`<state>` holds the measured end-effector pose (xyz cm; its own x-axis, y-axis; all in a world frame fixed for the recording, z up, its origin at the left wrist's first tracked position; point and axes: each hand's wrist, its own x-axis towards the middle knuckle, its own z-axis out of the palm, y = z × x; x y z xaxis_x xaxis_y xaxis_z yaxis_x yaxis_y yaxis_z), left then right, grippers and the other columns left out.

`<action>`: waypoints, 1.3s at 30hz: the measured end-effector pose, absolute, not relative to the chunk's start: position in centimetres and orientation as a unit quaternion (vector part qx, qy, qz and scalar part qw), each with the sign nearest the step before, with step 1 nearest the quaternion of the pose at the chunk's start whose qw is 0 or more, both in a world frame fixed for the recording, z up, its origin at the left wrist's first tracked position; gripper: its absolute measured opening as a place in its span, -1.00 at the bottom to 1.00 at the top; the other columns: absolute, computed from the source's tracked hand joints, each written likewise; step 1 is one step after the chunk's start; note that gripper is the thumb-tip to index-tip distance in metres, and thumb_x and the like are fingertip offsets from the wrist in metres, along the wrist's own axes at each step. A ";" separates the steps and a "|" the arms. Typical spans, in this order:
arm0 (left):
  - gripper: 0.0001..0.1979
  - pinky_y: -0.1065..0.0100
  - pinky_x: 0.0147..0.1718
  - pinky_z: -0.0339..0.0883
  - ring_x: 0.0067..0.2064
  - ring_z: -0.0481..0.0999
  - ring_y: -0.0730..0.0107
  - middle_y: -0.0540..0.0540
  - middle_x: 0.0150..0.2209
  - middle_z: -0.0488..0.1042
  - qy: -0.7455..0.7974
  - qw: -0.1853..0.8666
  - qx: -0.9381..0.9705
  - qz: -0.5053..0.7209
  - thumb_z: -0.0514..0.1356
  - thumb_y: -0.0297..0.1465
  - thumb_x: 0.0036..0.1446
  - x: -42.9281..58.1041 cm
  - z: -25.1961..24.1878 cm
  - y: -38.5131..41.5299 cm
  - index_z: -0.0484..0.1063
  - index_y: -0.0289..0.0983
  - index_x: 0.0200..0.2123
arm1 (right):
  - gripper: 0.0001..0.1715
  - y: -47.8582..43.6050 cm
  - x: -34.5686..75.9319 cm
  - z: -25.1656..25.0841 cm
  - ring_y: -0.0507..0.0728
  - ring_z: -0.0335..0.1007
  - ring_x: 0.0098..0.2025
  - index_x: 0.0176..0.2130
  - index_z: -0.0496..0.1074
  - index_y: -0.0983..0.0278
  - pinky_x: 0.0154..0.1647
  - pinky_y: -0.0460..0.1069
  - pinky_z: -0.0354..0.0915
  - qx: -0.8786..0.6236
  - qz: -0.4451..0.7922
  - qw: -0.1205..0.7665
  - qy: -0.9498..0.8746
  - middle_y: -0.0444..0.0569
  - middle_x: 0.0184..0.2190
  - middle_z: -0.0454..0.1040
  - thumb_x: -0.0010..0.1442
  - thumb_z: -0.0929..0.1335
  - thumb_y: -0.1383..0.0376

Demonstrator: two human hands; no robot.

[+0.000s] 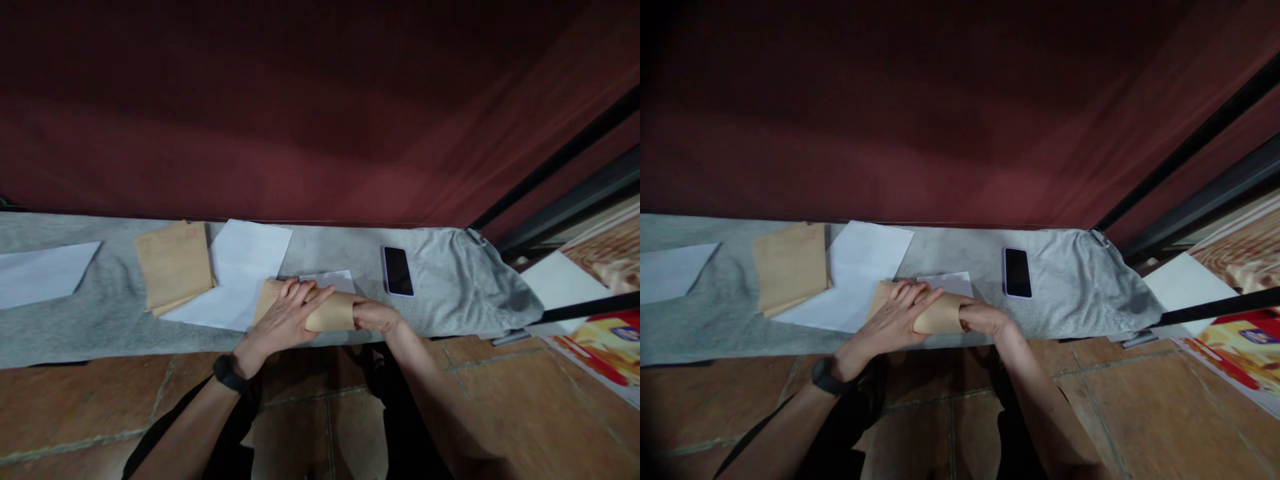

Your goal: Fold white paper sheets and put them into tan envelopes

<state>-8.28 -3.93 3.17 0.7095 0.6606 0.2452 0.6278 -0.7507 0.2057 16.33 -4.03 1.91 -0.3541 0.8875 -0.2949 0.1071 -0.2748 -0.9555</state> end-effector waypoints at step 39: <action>0.14 -0.26 0.34 -0.14 0.29 0.29 -0.20 -0.33 0.24 0.33 0.532 0.028 0.840 0.102 0.38 -0.12 -0.02 -14.8 2.0 -1.0 -0.19 -0.17 0.49 | -0.61 0.1 17.6 -0.4 0.11 0.37 -0.33 -0.32 0.39 0.19 -0.27 -0.01 0.38 -0.562 0.361 0.580 -0.466 -0.11 -0.40 0.49 0.11 0.40 -0.06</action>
<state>-14.83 -1.03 1.96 0.4127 0.9000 0.1407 0.8884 -0.4317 0.1558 17.63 0.10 -0.38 0.3046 0.9428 0.1355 0.1054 0.1080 -0.9885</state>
